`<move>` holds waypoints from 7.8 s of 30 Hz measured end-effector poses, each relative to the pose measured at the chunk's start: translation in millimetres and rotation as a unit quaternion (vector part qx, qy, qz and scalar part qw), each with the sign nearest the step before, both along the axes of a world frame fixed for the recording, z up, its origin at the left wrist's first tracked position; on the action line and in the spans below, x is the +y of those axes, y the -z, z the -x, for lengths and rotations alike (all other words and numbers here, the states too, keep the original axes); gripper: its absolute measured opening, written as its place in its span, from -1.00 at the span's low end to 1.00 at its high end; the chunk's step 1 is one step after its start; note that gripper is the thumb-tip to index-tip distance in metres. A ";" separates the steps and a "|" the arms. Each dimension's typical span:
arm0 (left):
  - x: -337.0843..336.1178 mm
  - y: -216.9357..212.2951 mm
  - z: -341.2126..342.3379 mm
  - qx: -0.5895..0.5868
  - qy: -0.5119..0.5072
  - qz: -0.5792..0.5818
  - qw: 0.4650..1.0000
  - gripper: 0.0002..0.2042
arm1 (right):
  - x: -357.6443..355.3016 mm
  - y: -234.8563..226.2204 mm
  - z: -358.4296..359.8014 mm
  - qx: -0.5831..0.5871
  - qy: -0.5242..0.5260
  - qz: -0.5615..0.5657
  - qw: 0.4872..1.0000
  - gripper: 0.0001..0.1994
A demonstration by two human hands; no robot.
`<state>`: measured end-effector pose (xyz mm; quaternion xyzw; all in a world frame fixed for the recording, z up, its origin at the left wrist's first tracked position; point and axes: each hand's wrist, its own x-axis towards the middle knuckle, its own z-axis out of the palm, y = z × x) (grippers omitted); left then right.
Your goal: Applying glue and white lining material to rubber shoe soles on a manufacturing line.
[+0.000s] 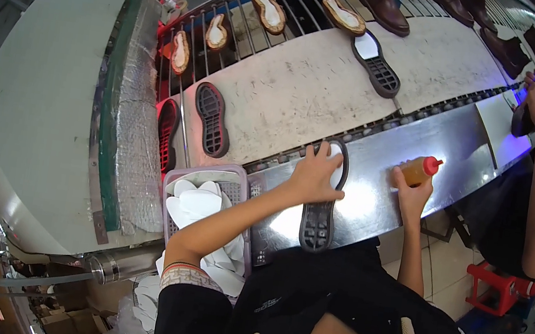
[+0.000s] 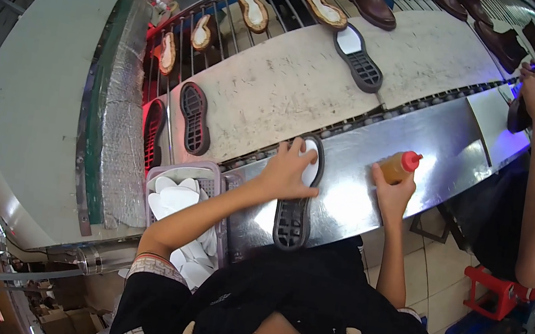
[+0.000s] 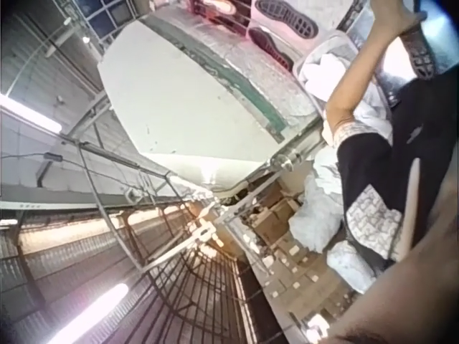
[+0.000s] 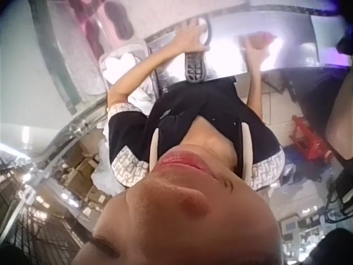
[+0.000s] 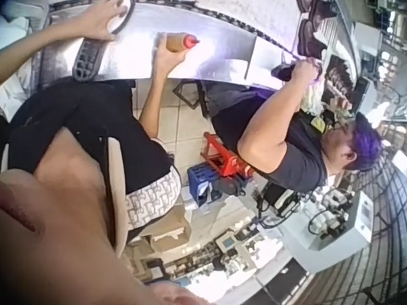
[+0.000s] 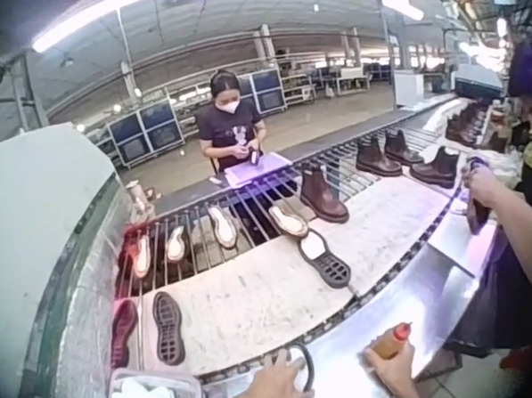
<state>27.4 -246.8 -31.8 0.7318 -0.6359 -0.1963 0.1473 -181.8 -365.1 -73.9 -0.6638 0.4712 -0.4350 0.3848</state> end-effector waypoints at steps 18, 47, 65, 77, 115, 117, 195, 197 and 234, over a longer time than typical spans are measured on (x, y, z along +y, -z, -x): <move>-56.5 64.0 -354.8 -0.132 -0.323 0.017 0.937 -0.46 | 6.8 3.8 -2.8 -0.019 -0.003 -0.050 0.999 -0.61; 23.2 29.5 -291.2 -0.016 -0.291 -0.295 0.910 -0.09 | -7.9 12.0 -5.4 -0.040 0.000 -0.029 0.999 -0.61; 97.6 -98.4 -25.8 -0.135 -0.191 -0.010 0.972 -0.15 | -16.3 18.7 2.3 -0.039 -0.070 0.019 0.997 -0.61; 226.2 -54.5 60.8 -0.004 -0.445 0.159 0.881 -0.61 | -11.4 17.4 -2.7 -0.011 -0.082 0.053 0.995 -0.63; 47.4 24.4 50.1 -0.011 -0.307 0.127 0.943 -0.64 | -15.6 -1.7 14.8 -0.062 -0.169 -0.019 0.983 -0.48; 51.3 18.6 56.7 0.148 -0.314 0.263 0.900 -0.66 | -15.5 -12.3 20.5 -0.108 -0.209 -0.111 0.966 -0.48; 47.5 -5.5 65.4 -0.033 -0.177 -0.043 0.983 -0.35 | -13.3 -1.0 10.6 -0.060 -0.143 -0.022 0.988 -0.60; 57.4 -7.3 69.9 -0.020 -0.165 -0.038 0.985 -0.33 | -12.2 -2.7 12.5 -0.059 -0.139 -0.029 0.988 -0.59; -24.1 27.3 -277.3 -0.155 -0.411 0.107 0.892 -0.40 | -4.1 -13.1 -6.8 0.051 -0.118 0.018 0.991 -0.62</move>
